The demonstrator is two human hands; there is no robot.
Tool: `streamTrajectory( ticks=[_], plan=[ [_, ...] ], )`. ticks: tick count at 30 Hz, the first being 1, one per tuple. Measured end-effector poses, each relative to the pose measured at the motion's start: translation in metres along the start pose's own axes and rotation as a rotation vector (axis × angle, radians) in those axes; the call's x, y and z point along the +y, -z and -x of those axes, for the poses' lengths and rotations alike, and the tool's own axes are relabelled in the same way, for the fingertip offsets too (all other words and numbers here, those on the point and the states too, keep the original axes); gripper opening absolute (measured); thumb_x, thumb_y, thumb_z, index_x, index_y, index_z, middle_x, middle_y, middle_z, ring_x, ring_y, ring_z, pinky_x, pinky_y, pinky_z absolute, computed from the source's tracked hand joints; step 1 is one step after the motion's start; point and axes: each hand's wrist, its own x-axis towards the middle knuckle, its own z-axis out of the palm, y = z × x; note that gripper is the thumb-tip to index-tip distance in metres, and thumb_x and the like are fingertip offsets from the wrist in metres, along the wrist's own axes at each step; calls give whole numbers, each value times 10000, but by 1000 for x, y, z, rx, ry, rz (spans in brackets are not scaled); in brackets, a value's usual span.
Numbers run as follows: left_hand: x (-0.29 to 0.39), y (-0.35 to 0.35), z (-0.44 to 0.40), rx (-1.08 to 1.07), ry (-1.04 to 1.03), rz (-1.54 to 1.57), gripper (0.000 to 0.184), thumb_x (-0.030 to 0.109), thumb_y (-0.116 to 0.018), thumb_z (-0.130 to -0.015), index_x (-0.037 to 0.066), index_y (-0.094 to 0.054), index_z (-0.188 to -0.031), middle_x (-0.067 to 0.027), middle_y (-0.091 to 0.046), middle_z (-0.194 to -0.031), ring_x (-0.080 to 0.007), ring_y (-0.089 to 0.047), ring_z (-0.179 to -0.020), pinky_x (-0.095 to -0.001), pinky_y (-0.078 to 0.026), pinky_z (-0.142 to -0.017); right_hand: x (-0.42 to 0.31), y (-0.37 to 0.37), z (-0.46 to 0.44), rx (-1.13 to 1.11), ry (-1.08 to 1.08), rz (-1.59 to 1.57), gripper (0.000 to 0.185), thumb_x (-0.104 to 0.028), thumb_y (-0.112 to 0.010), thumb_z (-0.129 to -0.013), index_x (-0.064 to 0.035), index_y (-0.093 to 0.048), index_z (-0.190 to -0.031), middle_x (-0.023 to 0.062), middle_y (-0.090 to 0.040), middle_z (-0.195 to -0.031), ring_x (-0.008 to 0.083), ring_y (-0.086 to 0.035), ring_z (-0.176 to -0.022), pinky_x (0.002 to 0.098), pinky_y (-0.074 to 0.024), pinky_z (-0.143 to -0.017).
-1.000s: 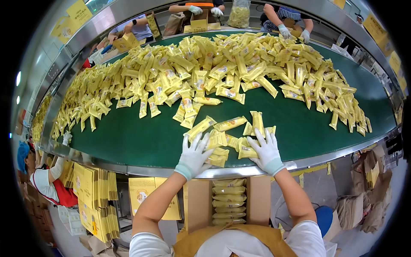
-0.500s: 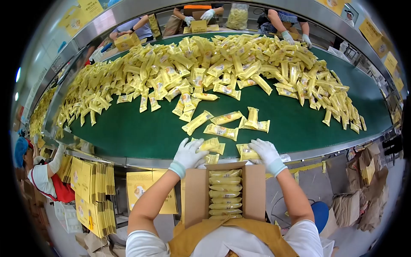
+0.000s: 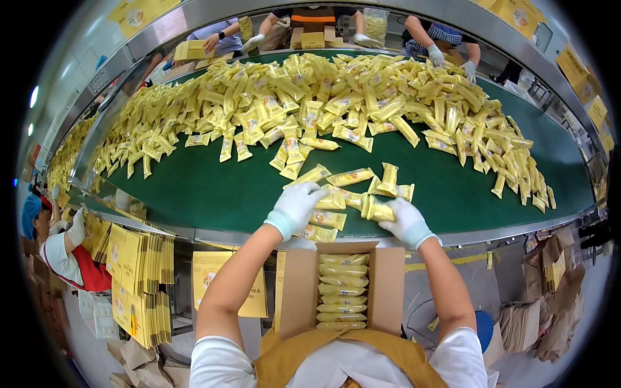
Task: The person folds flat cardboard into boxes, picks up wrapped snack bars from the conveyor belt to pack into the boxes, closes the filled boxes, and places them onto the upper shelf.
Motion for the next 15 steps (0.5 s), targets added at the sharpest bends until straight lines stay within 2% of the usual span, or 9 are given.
streamTrajectory(
  ticks=[1, 3, 4, 6, 7, 8, 11, 12, 15],
  plan=[
    [2, -3, -2, -44, 4, 29, 582, 117, -734, -794, 92, -548, -1345, -128, -630, -1161, -346, -589, -1084, -423, -484, -949, -3, 1, -5, 124, 8, -54, 452, -324, -784, -795, -51, -645, -1127, 167, -631, -1078, 372, -613, -1041, 437, -501, -913],
    [9, -11, -4, -133, 12, 92, 534, 179, -752, -801, 94, -581, -1300, -113, -632, -1166, -339, -574, -1117, -431, -466, -965, -22, 21, -21, 174, -45, -135, 457, -345, -770, -807, -40, -639, -1121, 182, -635, -1088, 375, -614, -1042, 439, -506, -900],
    [9, -18, -1, -194, 9, 47, 533, 330, -762, -813, 109, -605, -1273, -87, -639, -1161, -322, -564, -1139, -436, -455, -962, -26, 21, -33, 204, 5, -155, 442, -340, -772, -807, -44, -642, -1108, 183, -644, -1082, 376, -618, -1030, 439, -506, -894],
    [9, -23, -2, -260, 23, 3, 553, 411, -751, -816, 115, -612, -1262, -75, -639, -1158, -310, -562, -1143, -435, -453, -954, -34, 17, -56, 267, 104, -198, 412, -330, -774, -806, -50, -649, -1082, 185, -663, -1071, 378, -627, -1007, 439, -508, -880],
    [8, -26, -3, -294, 28, -22, 567, 451, -745, -818, 117, -615, -1257, -69, -640, -1157, -304, -561, -1145, -434, -451, -951, -41, 14, -68, 213, 120, -151, 427, -349, -768, -807, -47, -645, -1083, 187, -667, -1057, 378, -635, -997, 442, -513, -875],
    [4, -29, -3, -205, -55, -69, 562, 460, -740, -823, 106, -614, -1240, -84, -638, -1153, -319, -587, -1100, -436, -470, -936, -50, 10, -81, 161, 135, -105, 442, -369, -761, -809, -44, -642, -1084, 188, -671, -1043, 379, -642, -987, 444, -518, -870],
    [2, -27, -18, -450, 58, 2, 526, 436, -741, -825, 97, -618, -1208, -109, -641, -1131, -336, -613, -1046, -423, -492, -917, -71, -15, -105, -114, 64, 97, 450, -395, -760, -801, -52, -642, -1067, 196, -701, -1000, 383, -673, -942, 457, -539, -837],
    [2, -21, -17, -430, 73, 11, 516, 432, -741, -824, 93, -620, -1195, -118, -641, -1123, -339, -620, -1033, -421, -500, -906, -58, -43, -113, -156, 63, 172, 451, -402, -767, -793, -56, -642, -1055, 207, -711, -986, 382, -688, -922, 464, -548, -825],
    [4, 14, -10, -368, 107, 59, 493, 421, -741, -821, 86, -626, -1164, -136, -643, -1100, -344, -636, -1007, -416, -519, -877, -56, -34, -112, -173, 80, 159, 442, -396, -772, -790, -55, -635, -1036, 207, -711, -977, 378, -691, -921, 459, -550, -832]
  ],
)
